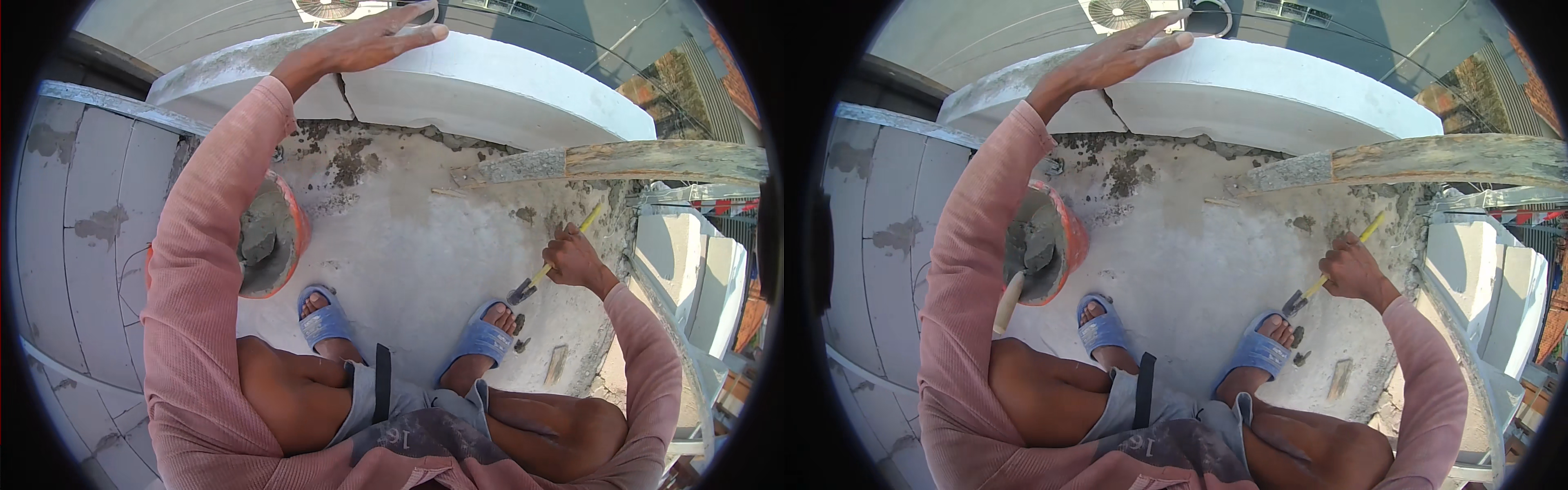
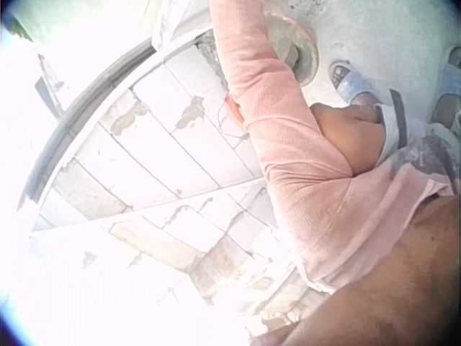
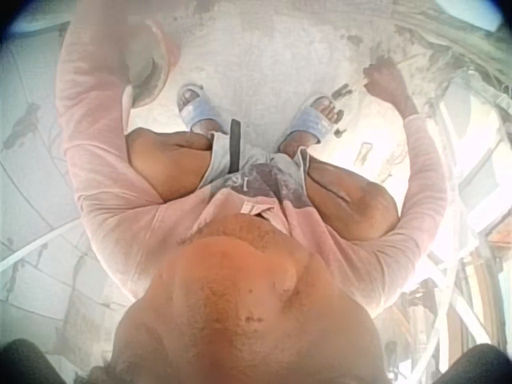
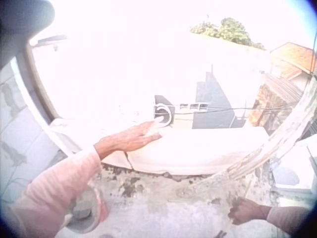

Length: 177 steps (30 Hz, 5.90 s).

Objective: The person applies mortar to a lightweight concrete block using a trowel, then places the block on a ledge and uses a hammer and a tape measure to align it.

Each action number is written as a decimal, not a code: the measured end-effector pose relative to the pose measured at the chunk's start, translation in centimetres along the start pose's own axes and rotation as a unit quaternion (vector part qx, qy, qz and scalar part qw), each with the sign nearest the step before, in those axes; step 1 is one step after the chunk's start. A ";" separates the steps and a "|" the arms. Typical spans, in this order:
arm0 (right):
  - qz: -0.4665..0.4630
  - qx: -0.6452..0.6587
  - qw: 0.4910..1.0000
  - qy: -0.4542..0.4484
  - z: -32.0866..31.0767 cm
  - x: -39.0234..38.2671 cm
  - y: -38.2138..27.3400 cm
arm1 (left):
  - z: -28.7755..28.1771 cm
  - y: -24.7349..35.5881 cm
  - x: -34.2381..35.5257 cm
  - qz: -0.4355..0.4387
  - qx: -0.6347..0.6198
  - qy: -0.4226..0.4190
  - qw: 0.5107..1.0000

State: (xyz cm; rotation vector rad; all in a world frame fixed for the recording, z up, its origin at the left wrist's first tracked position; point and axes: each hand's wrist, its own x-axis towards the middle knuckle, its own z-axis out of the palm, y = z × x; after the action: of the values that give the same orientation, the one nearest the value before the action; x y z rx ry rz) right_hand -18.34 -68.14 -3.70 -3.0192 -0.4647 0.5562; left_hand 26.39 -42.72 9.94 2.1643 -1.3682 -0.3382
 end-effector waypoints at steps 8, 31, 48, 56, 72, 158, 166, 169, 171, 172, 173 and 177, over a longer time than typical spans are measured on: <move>0.126 0.085 0.988 -0.038 1.1 -1.3 -0.7 | -6.5 -4.4 -3.7 -0.105 0.093 -0.056 0.988; 0.483 0.452 0.552 0.508 -0.8 -3.6 12.7 | -0.7 -3.8 -1.2 0.007 0.305 -0.106 0.947; 0.404 0.559 0.517 0.508 -1.1 -0.6 14.1 | -0.9 -3.5 -1.4 0.016 0.207 -0.119 0.971; 0.398 0.558 0.520 0.510 -1.1 -0.8 14.4 | -1.0 -4.0 -1.2 0.020 0.234 -0.127 0.964; 0.406 0.556 0.578 0.438 1.5 -2.3 18.3 | -0.7 -4.2 -1.1 0.051 0.251 -0.121 0.959; -0.180 0.012 0.972 0.154 -25.7 31.3 -27.2 | 5.1 -6.6 -42.5 -0.302 -0.577 0.491 0.579; -0.120 -0.057 0.991 0.019 -25.8 29.4 -23.9 | 4.8 -2.8 -37.7 -0.294 -0.479 0.505 0.655; -0.103 0.026 0.994 -0.034 -28.0 27.0 -20.9 | 4.5 -2.6 -37.8 -0.300 -0.441 0.502 0.681; -0.036 0.186 0.976 -0.112 -26.8 25.4 -18.7 | 4.1 -2.5 -37.5 -0.308 -0.447 0.498 0.676; 0.034 0.337 0.923 -0.184 -25.6 24.5 -17.5 | 4.2 -2.7 -37.1 -0.314 -0.455 0.493 0.672; 0.048 0.411 0.890 -0.192 -23.3 23.1 -16.5 | 4.1 -2.8 -36.9 -0.313 -0.455 0.491 0.674; 0.124 0.597 0.762 -0.218 -14.7 17.7 -15.8 | 4.5 -3.0 -35.2 -0.321 -0.459 0.523 0.643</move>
State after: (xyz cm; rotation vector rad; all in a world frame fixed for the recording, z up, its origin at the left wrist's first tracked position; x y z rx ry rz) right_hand -1.83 -47.47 5.38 -1.6876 0.2607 1.0472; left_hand 10.66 -11.84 1.80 1.3434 0.2878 0.0383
